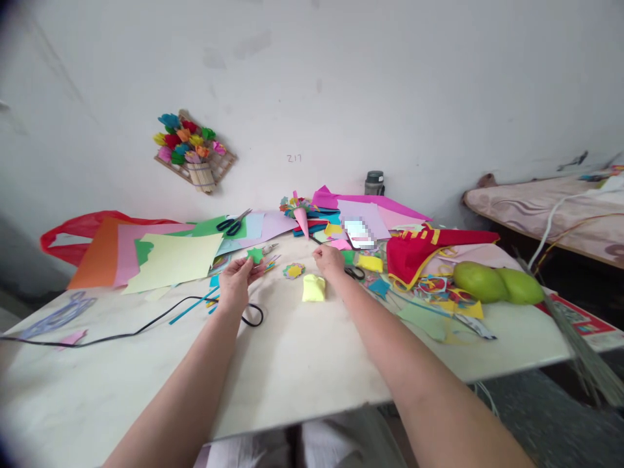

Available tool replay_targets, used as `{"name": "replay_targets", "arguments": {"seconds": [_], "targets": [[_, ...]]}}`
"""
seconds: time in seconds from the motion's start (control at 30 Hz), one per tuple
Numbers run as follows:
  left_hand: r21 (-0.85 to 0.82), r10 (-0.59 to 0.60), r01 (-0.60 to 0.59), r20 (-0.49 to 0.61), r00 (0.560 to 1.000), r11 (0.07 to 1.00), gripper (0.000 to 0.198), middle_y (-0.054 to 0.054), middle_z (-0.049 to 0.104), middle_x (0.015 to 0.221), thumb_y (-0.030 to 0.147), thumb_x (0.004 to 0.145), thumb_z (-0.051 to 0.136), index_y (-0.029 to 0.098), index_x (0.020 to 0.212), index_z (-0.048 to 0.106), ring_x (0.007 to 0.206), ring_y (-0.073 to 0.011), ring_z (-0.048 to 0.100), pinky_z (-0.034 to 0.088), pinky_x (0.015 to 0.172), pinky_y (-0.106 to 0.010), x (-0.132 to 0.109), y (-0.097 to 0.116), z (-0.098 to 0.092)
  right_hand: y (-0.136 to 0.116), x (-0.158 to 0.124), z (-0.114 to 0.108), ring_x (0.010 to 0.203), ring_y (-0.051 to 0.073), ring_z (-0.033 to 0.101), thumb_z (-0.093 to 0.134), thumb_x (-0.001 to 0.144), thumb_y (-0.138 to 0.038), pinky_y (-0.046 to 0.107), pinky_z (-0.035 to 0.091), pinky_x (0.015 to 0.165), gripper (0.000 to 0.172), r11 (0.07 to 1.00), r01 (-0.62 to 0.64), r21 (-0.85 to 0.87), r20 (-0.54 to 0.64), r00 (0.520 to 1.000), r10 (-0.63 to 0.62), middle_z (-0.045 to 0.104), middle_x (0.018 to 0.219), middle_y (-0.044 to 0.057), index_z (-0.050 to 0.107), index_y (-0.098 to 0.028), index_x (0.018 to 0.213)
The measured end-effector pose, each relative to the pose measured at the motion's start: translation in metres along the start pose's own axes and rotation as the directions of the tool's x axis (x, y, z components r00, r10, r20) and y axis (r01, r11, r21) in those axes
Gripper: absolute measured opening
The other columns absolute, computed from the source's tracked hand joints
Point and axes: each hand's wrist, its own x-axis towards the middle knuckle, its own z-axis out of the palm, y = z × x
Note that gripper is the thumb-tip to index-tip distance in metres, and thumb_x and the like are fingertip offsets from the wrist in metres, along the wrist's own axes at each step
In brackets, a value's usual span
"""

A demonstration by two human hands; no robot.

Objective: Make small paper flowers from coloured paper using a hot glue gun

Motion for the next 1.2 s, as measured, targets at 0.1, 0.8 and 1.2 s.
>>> {"name": "replay_targets", "arguments": {"seconds": [0.1, 0.8, 1.2], "targets": [[0.013, 0.007, -0.007, 0.008, 1.000, 1.000, 0.026, -0.004, 0.066, 0.065, 0.030, 0.061, 0.067, 0.013, 0.073, 0.051, 0.060, -0.0160, 0.064, 0.051, 0.062, -0.029, 0.001, 0.000, 0.001, 0.000, 0.000, 0.007, 0.074, 0.014, 0.059, 0.050, 0.074, -0.025, 0.022, 0.038, 0.059, 0.019, 0.998, -0.026, 0.064, 0.001, 1.000, 0.026, 0.068, 0.080, 0.003, 0.066, -0.020, 0.082], [0.031, -0.004, 0.003, 0.040, 0.999, 1.000, 0.024, -0.004, 0.065, 0.064, 0.029, 0.060, 0.067, 0.013, 0.072, 0.053, 0.061, -0.0164, 0.064, 0.051, 0.064, -0.029, 0.003, -0.002, 0.001, -0.001, -0.005, 0.010, 0.045, 0.007, 0.051, 0.050, 0.078, -0.032, 0.017, 0.038, 0.042, 0.022, 0.774, -0.116, 0.622, 0.155, 0.988, 0.023, 0.063, 0.064, 0.004, 0.057, -0.013, 0.068], [0.051, -0.017, 0.013, 0.081, 0.997, 0.999, 0.024, -0.004, 0.063, 0.059, 0.030, 0.061, 0.067, 0.013, 0.068, 0.051, 0.061, -0.0171, 0.064, 0.051, 0.060, -0.028, 0.001, -0.003, 0.000, -0.001, -0.009, -0.001, 0.046, 0.007, 0.050, 0.051, 0.078, -0.023, 0.017, 0.036, 0.039, 0.014, 0.343, -0.329, 0.880, 0.386, 0.916, -0.111, 0.059, 0.063, 0.003, 0.058, -0.011, 0.078]]}}
